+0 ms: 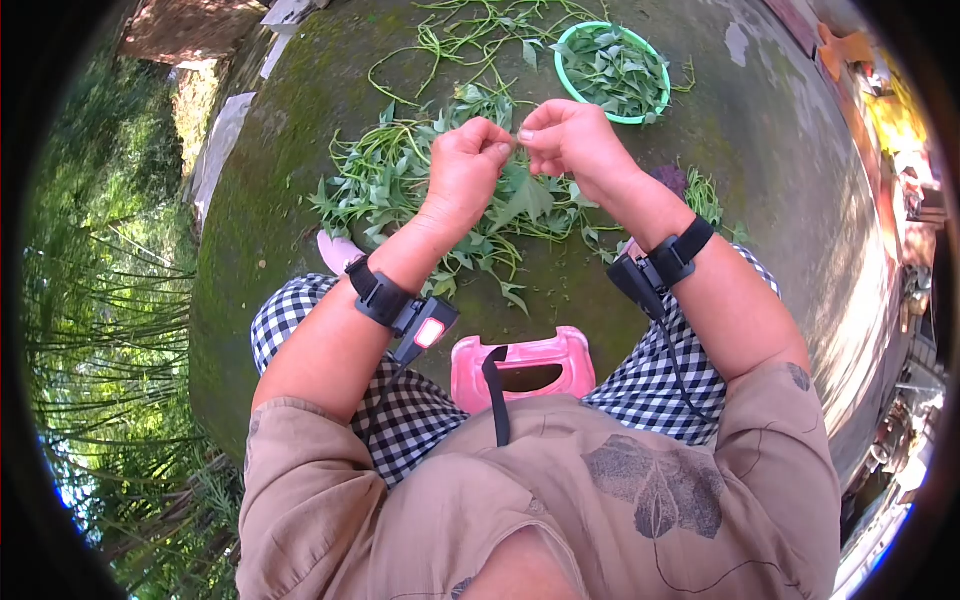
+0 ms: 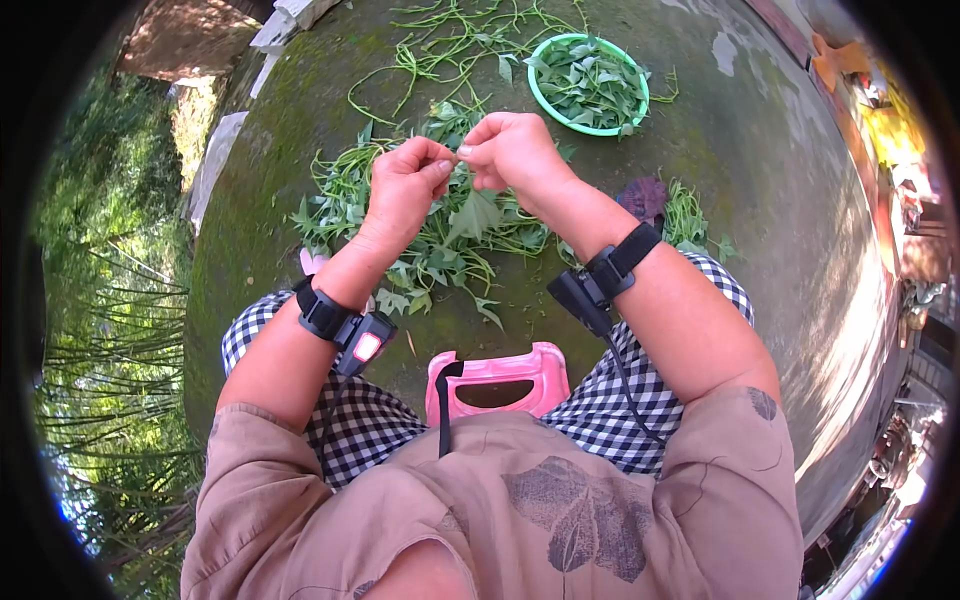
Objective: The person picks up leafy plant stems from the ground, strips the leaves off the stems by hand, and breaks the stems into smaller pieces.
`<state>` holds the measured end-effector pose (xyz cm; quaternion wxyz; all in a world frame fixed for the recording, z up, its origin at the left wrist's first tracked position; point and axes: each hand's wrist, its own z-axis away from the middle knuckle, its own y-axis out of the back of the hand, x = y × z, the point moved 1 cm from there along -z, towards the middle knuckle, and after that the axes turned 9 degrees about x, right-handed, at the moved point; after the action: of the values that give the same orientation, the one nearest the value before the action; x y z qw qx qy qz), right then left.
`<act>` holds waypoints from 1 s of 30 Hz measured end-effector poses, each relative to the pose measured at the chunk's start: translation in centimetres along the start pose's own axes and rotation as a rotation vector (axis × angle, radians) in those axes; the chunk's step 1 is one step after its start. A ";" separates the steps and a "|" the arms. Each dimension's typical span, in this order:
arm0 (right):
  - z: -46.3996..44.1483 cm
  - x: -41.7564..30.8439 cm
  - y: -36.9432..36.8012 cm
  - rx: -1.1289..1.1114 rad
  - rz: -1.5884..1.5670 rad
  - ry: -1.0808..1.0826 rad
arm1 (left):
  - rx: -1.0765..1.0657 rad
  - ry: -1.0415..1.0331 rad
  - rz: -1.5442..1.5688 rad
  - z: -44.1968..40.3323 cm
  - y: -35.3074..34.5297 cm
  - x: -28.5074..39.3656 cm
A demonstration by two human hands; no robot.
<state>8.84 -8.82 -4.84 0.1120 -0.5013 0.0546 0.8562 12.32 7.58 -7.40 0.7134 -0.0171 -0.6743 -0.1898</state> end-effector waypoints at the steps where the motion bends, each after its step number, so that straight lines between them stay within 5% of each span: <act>1: 0.0 0.0 0.1 0.020 -0.024 0.003 | 0.021 -0.048 -0.046 0.2 -0.1 -0.1; 10: -2.3 -1.3 3.3 0.231 -0.087 0.081 | -0.166 -0.043 -0.019 1.6 -0.1 -0.5; 14: -3.1 -1.6 5.2 0.321 -0.092 0.092 | -0.487 -0.071 -0.295 4.2 -0.9 -1.8; 17: -3.4 -1.9 6.5 0.367 -0.074 0.082 | -1.015 -0.207 -0.487 7.6 -1.4 -2.2; 23: -5.2 -3.7 12.6 0.650 -0.177 0.216 | -1.327 -0.193 -1.079 11.8 -2.3 -1.1; 26: -6.0 -3.9 15.2 0.863 -0.222 0.230 | -1.222 -0.150 -0.929 11.9 -3.3 -2.5; 30: -6.1 -3.7 15.1 0.829 -0.219 0.194 | -1.216 -0.120 -0.629 13.2 -2.6 -3.4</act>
<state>12.05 -25.26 -4.86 0.3882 -0.4948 0.3505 0.6940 -1.09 9.68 -10.16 0.4492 -0.2283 -0.4592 -0.7316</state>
